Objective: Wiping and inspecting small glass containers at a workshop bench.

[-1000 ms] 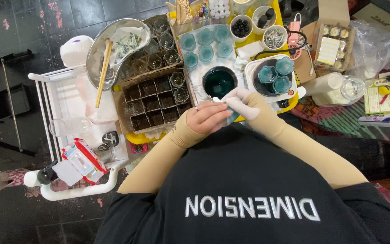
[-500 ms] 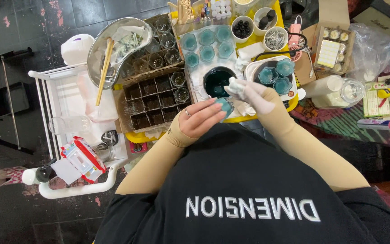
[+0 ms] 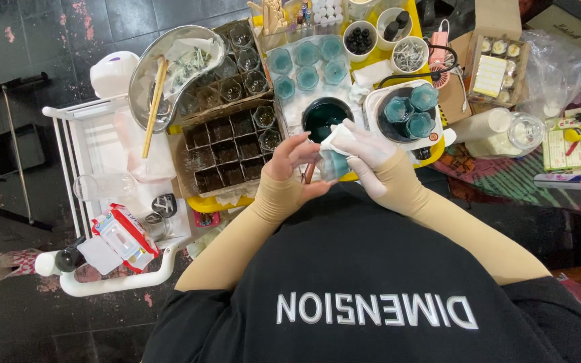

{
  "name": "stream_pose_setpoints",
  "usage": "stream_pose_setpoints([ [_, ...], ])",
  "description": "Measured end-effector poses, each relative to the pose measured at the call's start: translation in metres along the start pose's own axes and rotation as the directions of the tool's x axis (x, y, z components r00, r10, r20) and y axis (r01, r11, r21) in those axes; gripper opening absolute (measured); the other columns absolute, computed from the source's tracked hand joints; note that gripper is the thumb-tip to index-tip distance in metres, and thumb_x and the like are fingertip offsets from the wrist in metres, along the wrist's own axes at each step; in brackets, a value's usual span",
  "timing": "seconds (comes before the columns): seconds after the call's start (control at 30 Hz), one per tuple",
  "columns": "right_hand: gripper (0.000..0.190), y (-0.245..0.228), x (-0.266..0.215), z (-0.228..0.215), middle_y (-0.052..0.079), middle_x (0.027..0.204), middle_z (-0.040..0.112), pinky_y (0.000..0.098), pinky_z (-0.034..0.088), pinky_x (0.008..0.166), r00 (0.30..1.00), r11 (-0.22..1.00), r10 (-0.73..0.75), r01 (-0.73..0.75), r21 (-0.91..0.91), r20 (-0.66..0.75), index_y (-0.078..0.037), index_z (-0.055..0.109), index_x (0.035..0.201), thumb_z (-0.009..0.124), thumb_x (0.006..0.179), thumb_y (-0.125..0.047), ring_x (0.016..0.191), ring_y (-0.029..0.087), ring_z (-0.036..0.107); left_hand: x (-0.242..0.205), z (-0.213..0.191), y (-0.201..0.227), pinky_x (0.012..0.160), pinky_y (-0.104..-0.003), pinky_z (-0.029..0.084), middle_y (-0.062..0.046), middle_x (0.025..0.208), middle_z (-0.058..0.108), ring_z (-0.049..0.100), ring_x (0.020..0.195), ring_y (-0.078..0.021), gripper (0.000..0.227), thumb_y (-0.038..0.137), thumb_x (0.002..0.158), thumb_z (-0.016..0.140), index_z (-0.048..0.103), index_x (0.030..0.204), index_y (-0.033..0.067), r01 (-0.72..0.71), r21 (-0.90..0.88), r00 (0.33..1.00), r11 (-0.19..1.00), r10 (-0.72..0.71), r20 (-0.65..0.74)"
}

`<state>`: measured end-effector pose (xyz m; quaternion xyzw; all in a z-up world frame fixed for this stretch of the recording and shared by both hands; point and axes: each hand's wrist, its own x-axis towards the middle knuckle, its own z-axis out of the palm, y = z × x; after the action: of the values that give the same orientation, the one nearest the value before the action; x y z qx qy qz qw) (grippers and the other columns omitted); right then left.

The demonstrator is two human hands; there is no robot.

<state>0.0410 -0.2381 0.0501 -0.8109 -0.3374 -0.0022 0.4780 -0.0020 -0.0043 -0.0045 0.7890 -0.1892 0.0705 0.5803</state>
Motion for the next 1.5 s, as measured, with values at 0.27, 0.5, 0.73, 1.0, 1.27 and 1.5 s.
stream_pose_setpoints([
  [0.27,0.042,0.007,0.003,-0.001,0.015,0.131,0.067,0.051,0.046,0.11,0.966,0.932,-0.235,0.256,-0.256,0.112,-0.01,0.068,0.124,0.073,0.082,-0.009,0.129,0.044,0.059,0.011,0.004,0.008,0.1,-0.034,0.059,-0.014,0.125,0.071,0.073,0.112,-0.0211,0.104,0.007,0.078,0.09,0.022,0.157,0.0085,0.306,-0.358,0.951,0.882,-0.301,0.073],
  [0.5,0.041,0.017,-0.004,-0.006,0.01,0.132,0.066,0.0585,0.044,0.112,0.911,0.839,-0.379,0.413,-0.354,0.164,-0.015,0.07,0.115,0.079,0.076,-0.016,0.128,0.042,0.058,0.017,-0.002,0.008,0.088,-0.034,0.061,-0.011,0.114,0.068,0.072,0.101,-0.0193,0.101,-0.003,0.072,0.084,0.026,0.154,0.008,0.46,-0.638,0.848,0.618,-0.518,0.11],
  [0.73,0.043,0.018,-0.01,-0.013,0.013,0.123,0.069,0.0528,0.047,0.11,0.955,0.878,-0.239,0.29,-0.38,0.177,-0.006,0.071,0.113,0.076,0.071,-0.011,0.128,0.04,0.062,0.014,-0.015,0.009,0.087,-0.034,0.061,-0.011,0.113,0.068,0.07,0.099,-0.0177,0.103,-0.003,0.071,0.085,0.026,0.155,0.0072,0.454,-0.656,0.838,0.602,-0.539,0.085],
  [1.0,0.034,-0.01,0.02,-0.008,0.016,0.121,0.07,0.0537,0.048,0.105,0.896,0.84,-0.412,0.444,-0.312,0.168,-0.006,0.07,0.117,0.074,0.085,-0.014,0.121,0.04,0.062,0.017,-0.006,0.014,0.093,-0.03,0.059,-0.012,0.116,0.071,0.072,0.101,-0.0155,0.104,0.004,0.074,0.087,0.022,0.156,0.0032,0.439,-0.487,0.886,0.755,-0.455,0.094],
  [1.27,0.019,0.028,0.012,0.021,0.011,0.094,0.071,0.0381,0.051,0.087,0.986,0.985,0.164,-0.163,-0.051,0.017,-0.004,0.073,0.098,0.064,0.096,-0.021,0.093,0.028,0.068,0.008,-0.022,0.02,0.09,-0.03,0.059,-0.013,0.117,0.07,0.071,0.1,-0.0154,0.103,0.003,0.077,0.084,0.019,0.156,0.0019,0.448,-0.516,0.883,0.73,-0.45,0.132],
  [1.5,0.041,0.056,-0.001,0.057,0.006,0.064,0.061,0.0293,0.044,0.06,0.715,0.701,0.655,-0.696,0.156,0.245,-0.002,0.07,0.074,0.073,0.091,-0.04,0.061,0.011,0.055,0.001,-0.05,-0.002,0.089,-0.031,0.06,-0.013,0.121,0.069,0.072,0.097,-0.0159,0.087,0.008,0.083,0.084,0.031,0.151,0.0027,0.378,-0.304,0.895,0.874,-0.429,-0.12],
])
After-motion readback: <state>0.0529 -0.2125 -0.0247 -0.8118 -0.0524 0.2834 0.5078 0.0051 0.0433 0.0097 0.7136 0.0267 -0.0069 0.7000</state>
